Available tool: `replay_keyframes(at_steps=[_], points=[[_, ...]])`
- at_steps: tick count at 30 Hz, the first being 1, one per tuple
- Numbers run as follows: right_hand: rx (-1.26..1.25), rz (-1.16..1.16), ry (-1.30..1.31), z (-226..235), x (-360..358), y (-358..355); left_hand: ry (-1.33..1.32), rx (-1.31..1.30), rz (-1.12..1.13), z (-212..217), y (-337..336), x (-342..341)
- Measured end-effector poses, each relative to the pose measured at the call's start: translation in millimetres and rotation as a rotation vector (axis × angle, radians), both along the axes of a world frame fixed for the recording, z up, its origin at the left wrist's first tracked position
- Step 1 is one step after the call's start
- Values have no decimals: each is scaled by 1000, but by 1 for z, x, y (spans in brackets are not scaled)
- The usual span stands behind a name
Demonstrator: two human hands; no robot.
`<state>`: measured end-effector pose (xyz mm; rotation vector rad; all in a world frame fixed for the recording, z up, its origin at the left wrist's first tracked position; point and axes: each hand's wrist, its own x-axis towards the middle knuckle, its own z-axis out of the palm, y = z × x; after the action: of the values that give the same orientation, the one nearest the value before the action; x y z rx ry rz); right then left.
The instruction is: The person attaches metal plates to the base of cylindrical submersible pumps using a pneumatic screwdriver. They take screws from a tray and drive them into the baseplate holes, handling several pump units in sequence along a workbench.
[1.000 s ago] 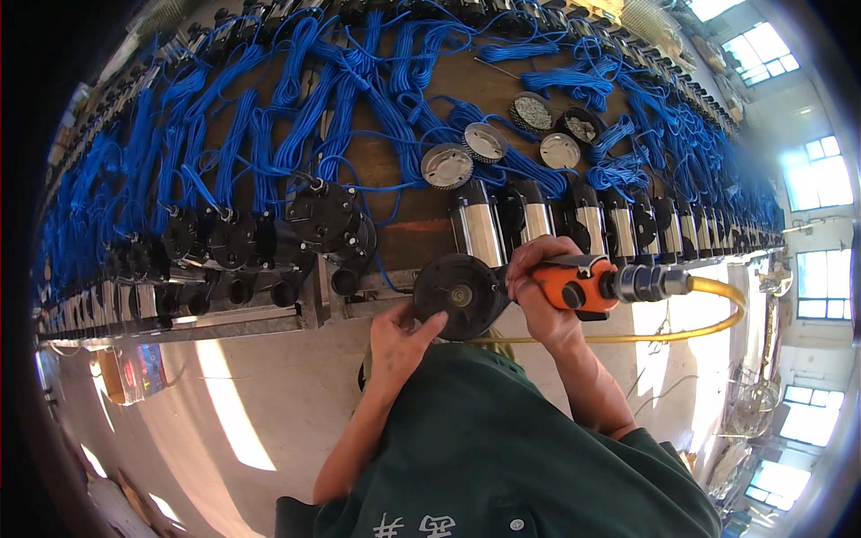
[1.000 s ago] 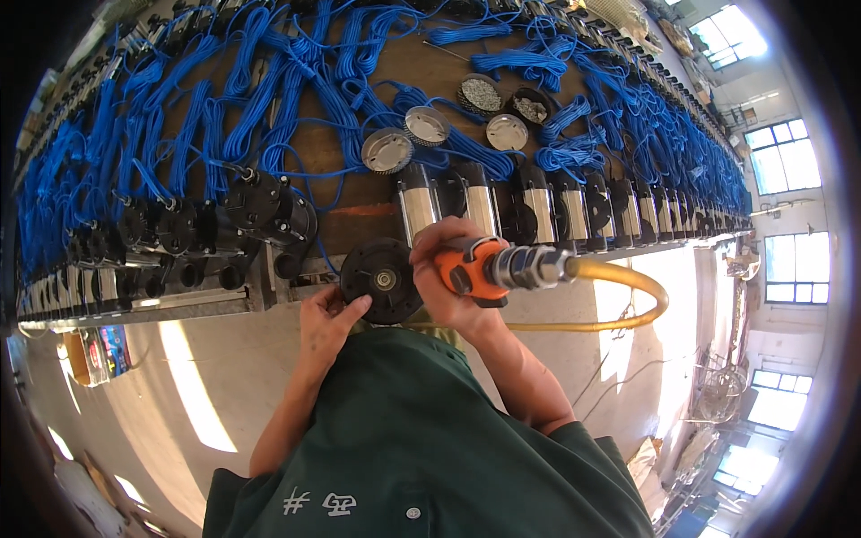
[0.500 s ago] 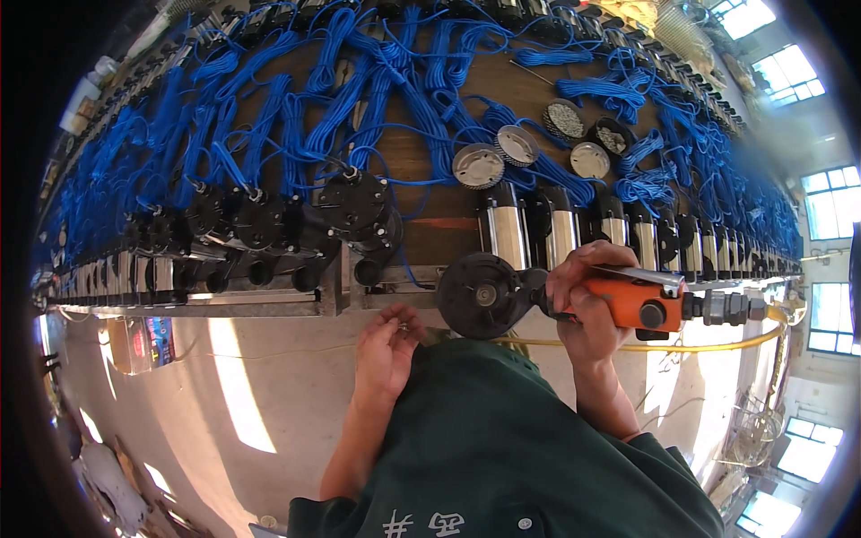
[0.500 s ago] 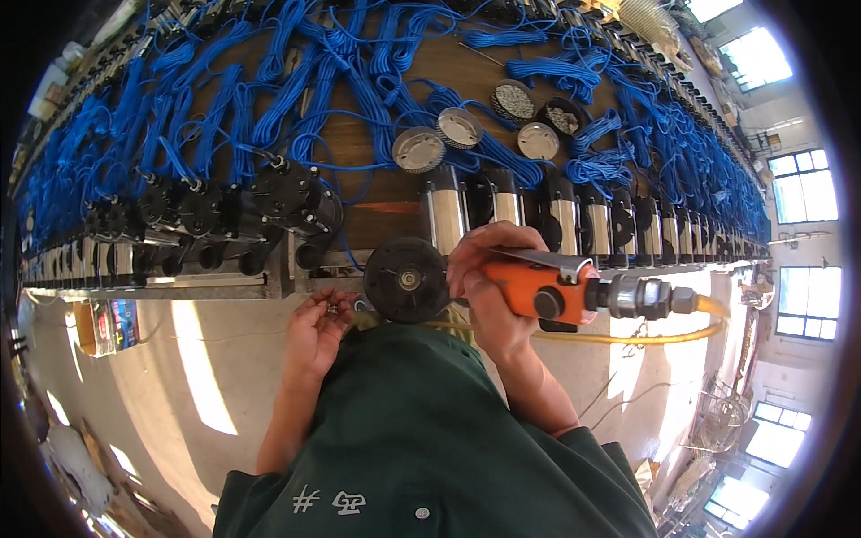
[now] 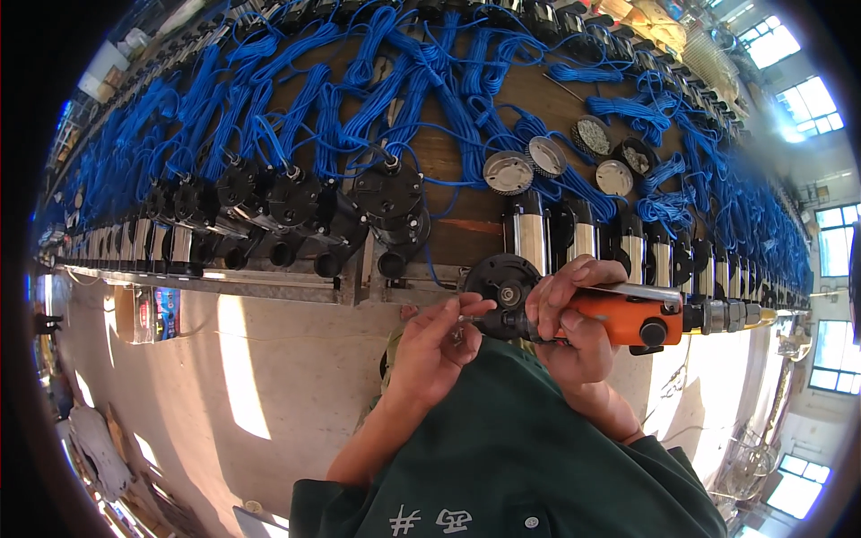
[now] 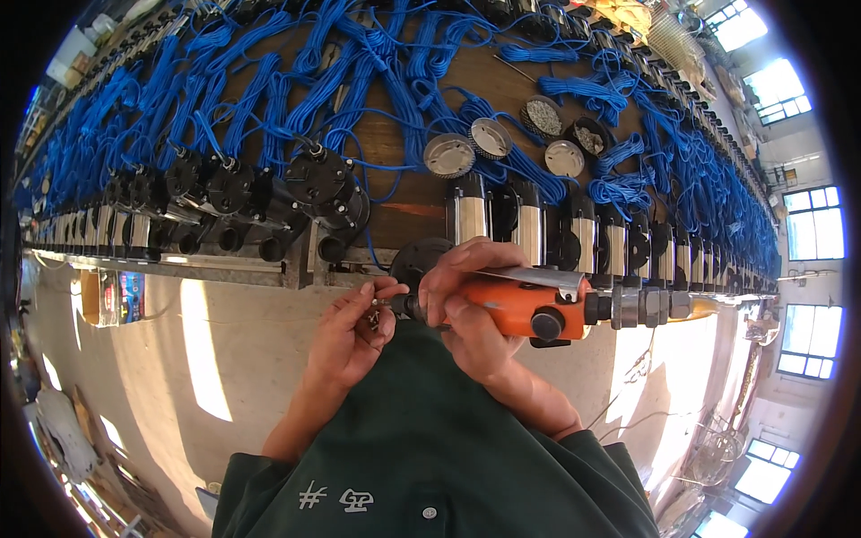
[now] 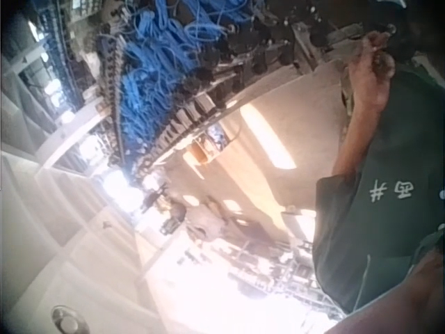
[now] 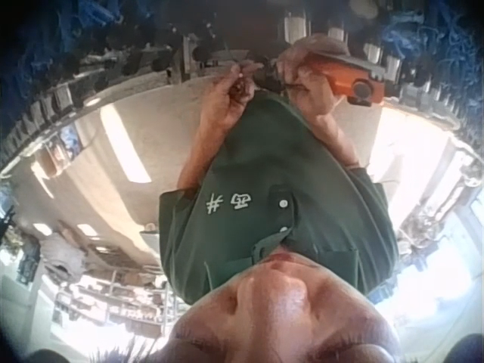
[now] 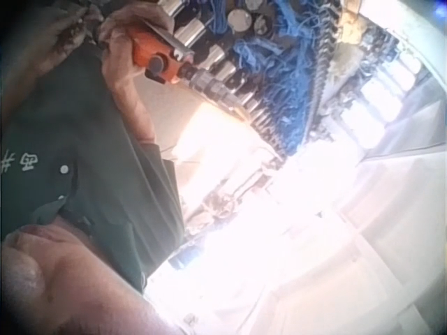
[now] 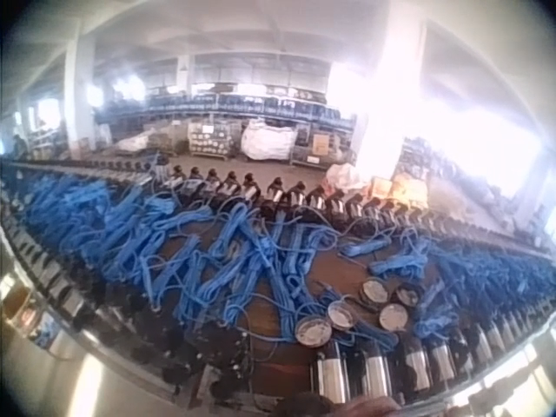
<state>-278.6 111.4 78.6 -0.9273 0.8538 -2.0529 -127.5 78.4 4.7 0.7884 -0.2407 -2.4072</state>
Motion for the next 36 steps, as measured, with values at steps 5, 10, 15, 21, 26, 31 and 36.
replay_keyframes(at_steps=[5,10,15,21,26,31,36], points=[[-6,10,21,-2,-1,2,0,20,30,6,3,-2],[-9,-10,51,-5,3,0,67,6,46,-2,5,0],[-39,-18,127,-7,4,-1,71,-21,56,-4,7,2],[-35,-19,67,-9,5,-1,-163,-313,1,-15,3,0],[48,28,232,-25,-8,-7,-409,-867,-1,-38,-6,-6],[149,84,301,-29,-4,-12,-533,-986,40,-48,-5,-8],[192,109,453,-24,6,-20,-576,-819,100,-54,-6,-9]])
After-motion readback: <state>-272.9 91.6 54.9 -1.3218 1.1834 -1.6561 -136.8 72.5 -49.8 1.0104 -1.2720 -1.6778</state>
